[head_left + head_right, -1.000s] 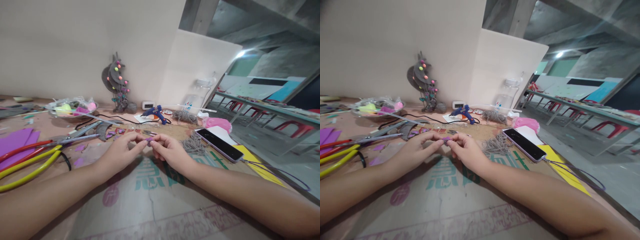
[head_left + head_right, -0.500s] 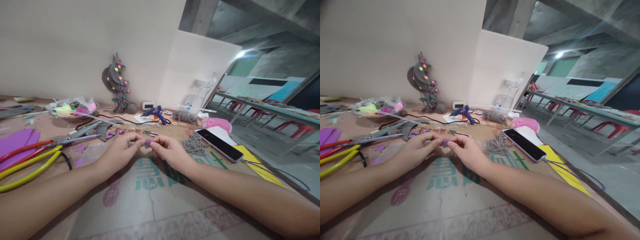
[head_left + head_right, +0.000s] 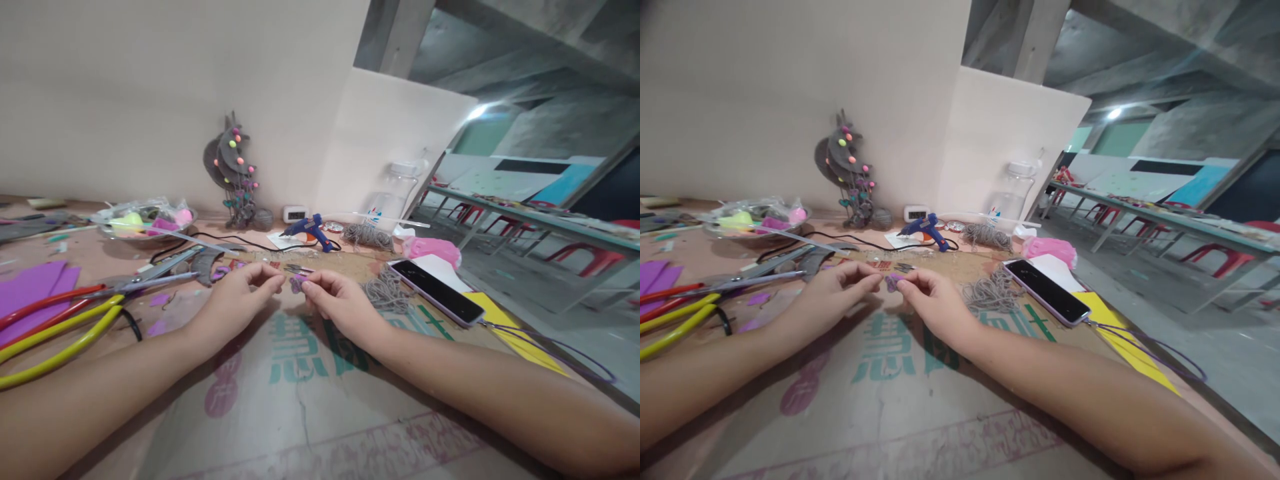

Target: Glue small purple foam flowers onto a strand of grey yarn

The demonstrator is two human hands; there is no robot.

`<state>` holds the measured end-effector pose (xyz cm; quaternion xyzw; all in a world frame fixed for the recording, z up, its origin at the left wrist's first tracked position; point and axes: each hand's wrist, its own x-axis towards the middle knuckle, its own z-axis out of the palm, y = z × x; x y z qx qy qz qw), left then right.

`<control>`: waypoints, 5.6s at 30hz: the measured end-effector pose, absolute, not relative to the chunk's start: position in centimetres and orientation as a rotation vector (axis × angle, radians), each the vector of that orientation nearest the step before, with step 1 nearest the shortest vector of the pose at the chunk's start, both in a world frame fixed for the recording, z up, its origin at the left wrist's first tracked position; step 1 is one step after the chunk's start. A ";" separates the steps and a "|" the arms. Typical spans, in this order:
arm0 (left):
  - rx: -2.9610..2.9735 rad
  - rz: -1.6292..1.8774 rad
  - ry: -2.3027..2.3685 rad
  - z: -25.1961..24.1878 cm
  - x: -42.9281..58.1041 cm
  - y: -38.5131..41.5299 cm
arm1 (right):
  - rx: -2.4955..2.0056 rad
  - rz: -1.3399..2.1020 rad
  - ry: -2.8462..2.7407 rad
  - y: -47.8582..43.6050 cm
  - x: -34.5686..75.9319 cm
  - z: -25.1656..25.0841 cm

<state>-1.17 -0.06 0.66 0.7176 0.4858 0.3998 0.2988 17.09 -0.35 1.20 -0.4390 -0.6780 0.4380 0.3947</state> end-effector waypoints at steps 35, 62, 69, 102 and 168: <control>2.080 0.961 1.109 0.8 -0.7 -0.9 | -1.137 1.087 -1.779 0.1 17.4 1.0; 2.018 0.990 1.258 0.6 -0.7 -0.5 | -1.102 -0.023 -2.543 5.9 21.3 0.7; 1.994 0.989 1.265 0.6 -0.7 -0.4 | -1.195 -0.174 -2.560 6.3 21.3 0.1; 1.922 1.001 1.286 0.4 -0.7 -0.3 | -0.730 -0.399 -2.426 2.6 21.3 1.1; 2.034 0.979 1.303 0.0 -0.8 -0.2 | -1.053 -0.068 -2.342 5.4 21.2 -0.9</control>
